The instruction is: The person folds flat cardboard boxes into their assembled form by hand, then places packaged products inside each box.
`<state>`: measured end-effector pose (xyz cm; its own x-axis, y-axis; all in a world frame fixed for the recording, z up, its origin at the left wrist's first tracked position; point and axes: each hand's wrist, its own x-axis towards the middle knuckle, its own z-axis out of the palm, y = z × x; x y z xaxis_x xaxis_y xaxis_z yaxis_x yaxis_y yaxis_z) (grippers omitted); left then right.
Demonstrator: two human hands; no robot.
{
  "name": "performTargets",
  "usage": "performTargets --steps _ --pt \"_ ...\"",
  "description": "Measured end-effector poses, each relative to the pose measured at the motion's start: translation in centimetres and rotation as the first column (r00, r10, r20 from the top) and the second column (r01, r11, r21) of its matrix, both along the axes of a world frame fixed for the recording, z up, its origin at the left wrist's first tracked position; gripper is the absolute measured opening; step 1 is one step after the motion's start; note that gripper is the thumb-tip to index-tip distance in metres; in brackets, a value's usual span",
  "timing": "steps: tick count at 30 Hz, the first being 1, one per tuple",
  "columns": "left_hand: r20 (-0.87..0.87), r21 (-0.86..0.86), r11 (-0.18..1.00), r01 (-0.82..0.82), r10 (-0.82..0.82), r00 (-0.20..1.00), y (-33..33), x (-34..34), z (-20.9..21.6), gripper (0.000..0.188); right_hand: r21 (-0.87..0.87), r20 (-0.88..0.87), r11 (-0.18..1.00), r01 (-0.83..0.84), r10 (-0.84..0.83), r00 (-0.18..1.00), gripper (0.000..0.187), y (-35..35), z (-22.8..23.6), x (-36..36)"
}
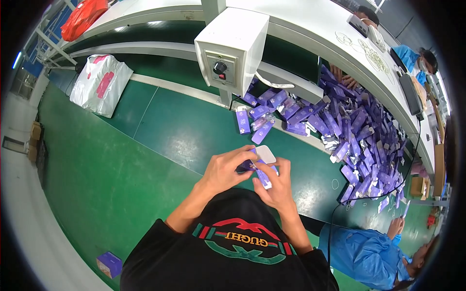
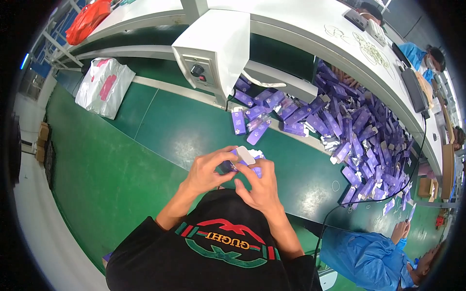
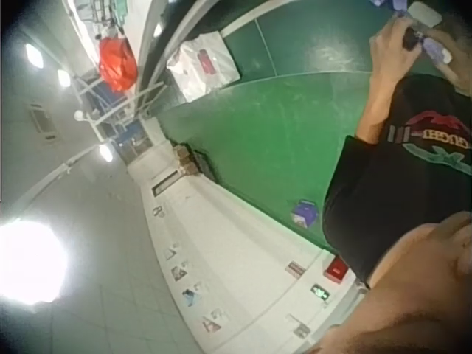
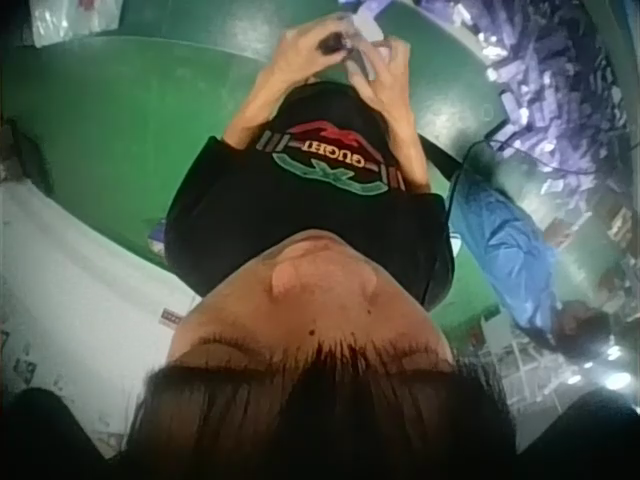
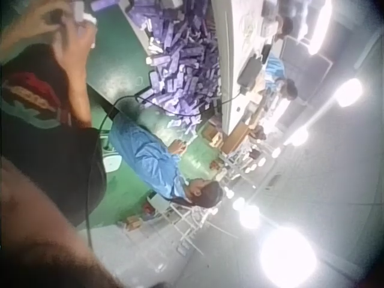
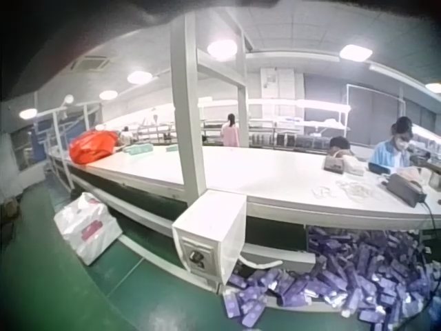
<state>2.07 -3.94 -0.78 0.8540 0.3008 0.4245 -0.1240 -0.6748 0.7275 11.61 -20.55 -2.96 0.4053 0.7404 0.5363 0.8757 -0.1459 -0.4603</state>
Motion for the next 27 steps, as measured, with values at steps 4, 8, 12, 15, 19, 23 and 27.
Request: performTargets --steps 4,8,12,15,19,23,27 --pt "-0.005 0.004 0.997 0.082 -0.082 0.997 0.4 -0.3 -0.2 0.042 0.524 -0.785 0.825 0.211 0.371 0.496 0.046 -0.1 -0.3 -0.5" --pt "-0.007 0.05 0.996 0.078 -0.077 0.997 -0.1 -0.6 0.2 0.045 0.407 -0.909 0.887 0.217 0.371 0.189 0.033 0.6 1.9 -0.7" --pt "-0.046 0.043 0.998 0.046 -0.044 0.998 -0.4 -0.9 0.3 0.056 0.274 -0.862 0.947 0.168 0.164 0.479 0.034 0.9 1.4 -2.0" --pt "-0.056 0.087 0.996 0.017 -0.012 0.998 -0.7 -1.1 0.3 0.06 0.161 -0.726 0.97 0.182 -0.009 0.688 0.034 1.3 1.5 -3.0" --pt "-0.068 0.133 0.991 -0.018 0.027 0.997 -0.4 -0.9 0.5 0.061 0.18 -0.495 0.969 0.167 -0.058 0.867 0.033 2.0 1.0 -3.5" --pt "-0.093 0.143 0.988 -0.05 0.064 0.994 -0.2 -1.0 1.1 0.057 0.19 -0.411 0.977 0.1 -0.013 0.912 0.039 2.4 0.1 -3.4" --pt "-0.177 0.201 0.973 -0.117 0.154 0.972 -0.6 -2.2 0.8 0.046 0.114 -0.295 0.989 0.096 -0.058 0.954 0.041 3.2 -1.7 -4.4"
